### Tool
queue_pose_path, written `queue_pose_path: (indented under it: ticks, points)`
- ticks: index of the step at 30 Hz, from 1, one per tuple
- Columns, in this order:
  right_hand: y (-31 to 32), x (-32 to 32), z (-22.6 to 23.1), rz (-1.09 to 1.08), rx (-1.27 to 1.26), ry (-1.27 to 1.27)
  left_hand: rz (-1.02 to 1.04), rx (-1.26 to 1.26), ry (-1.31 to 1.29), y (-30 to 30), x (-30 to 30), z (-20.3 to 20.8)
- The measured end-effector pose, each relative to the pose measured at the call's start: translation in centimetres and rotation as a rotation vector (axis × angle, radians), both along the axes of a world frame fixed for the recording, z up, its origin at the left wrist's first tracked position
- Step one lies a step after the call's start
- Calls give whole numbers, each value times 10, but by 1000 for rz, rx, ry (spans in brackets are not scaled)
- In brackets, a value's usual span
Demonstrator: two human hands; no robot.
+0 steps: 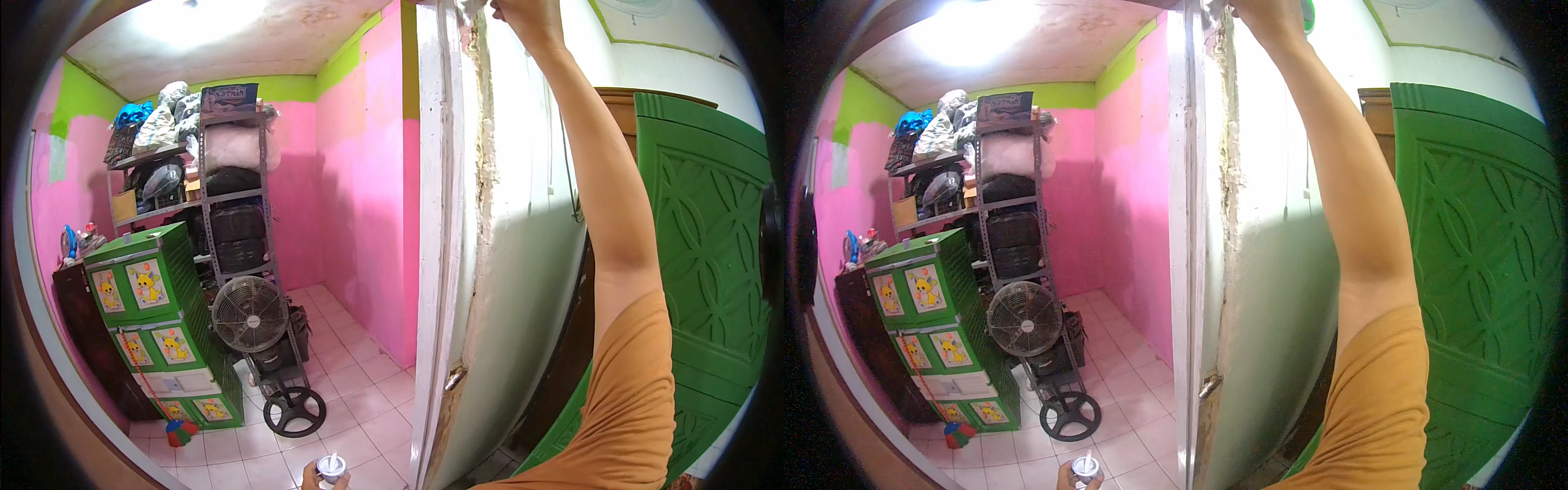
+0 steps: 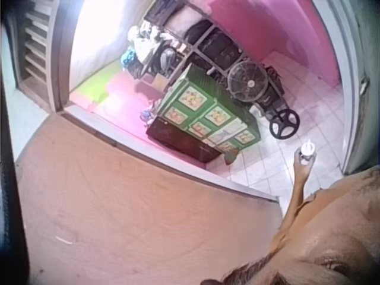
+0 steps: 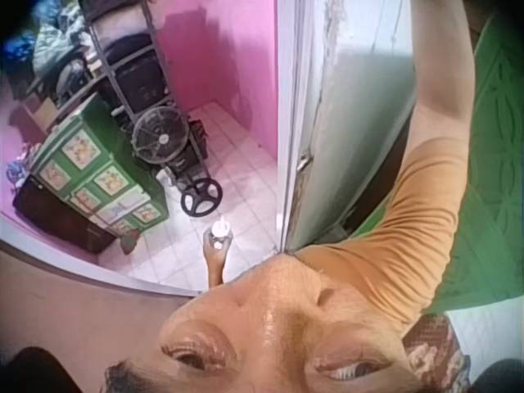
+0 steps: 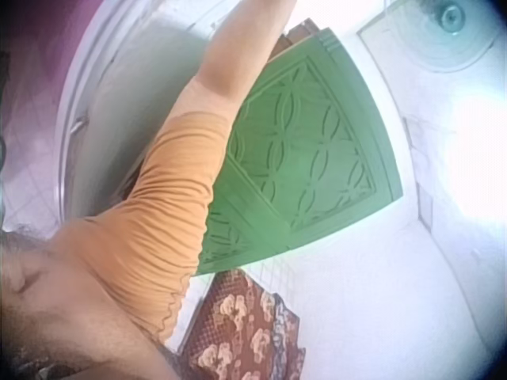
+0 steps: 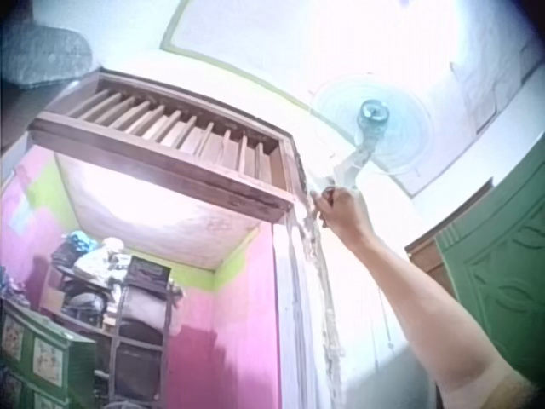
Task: The person paints a door frame using a paintbrush while holding a container of paint.
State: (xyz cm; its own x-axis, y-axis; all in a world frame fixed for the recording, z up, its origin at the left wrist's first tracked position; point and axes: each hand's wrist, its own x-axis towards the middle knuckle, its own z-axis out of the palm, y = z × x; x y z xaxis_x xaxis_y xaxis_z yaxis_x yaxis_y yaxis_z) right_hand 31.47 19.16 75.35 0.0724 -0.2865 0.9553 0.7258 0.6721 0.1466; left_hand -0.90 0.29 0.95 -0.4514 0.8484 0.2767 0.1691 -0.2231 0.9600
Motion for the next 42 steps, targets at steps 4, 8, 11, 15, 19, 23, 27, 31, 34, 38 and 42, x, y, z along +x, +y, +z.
queue_pose_path:
  ticks: [4, 8, 11, 15, 19, 23, 27, 31, 34, 38, 42]
  points:
    - [2, -7, 2, -57, 39, 59, 0, 8, 21, 4, 1, 3]
    - [13, -9, -12, -63, -12, 1, -4, -9, -5, 1, 4, 6]
    - [8, -1, -23, 89, -103, -57, -21, 2, 11, -1, 2, 3]
    - [5, 2, -20, 52, 32, -21, -18, -23, 59, -2, -1, 4]
    - [13, 0, -16, 22, 76, 27, -28, -25, 56, 3, -2, 0]
    - [15, 1, -31, -29, 49, -87, -27, -22, 71, 3, 1, 2]
    - [1, 3, -33, 126, -8, -53, -51, 2, 54, 4, -2, -4]
    - [-5, -1, -23, 56, 35, -5, -51, -15, 109, 7, -5, -6]
    - [3, -4, -27, -51, -7, -22, -56, -32, 78, 5, 0, 6]
    - [7, -1, -38, 23, -41, -52, -63, -7, 63, 5, 1, 7]
    - [-3, -2, -32, 135, 30, 17, -51, -29, 89, 4, 0, 8]
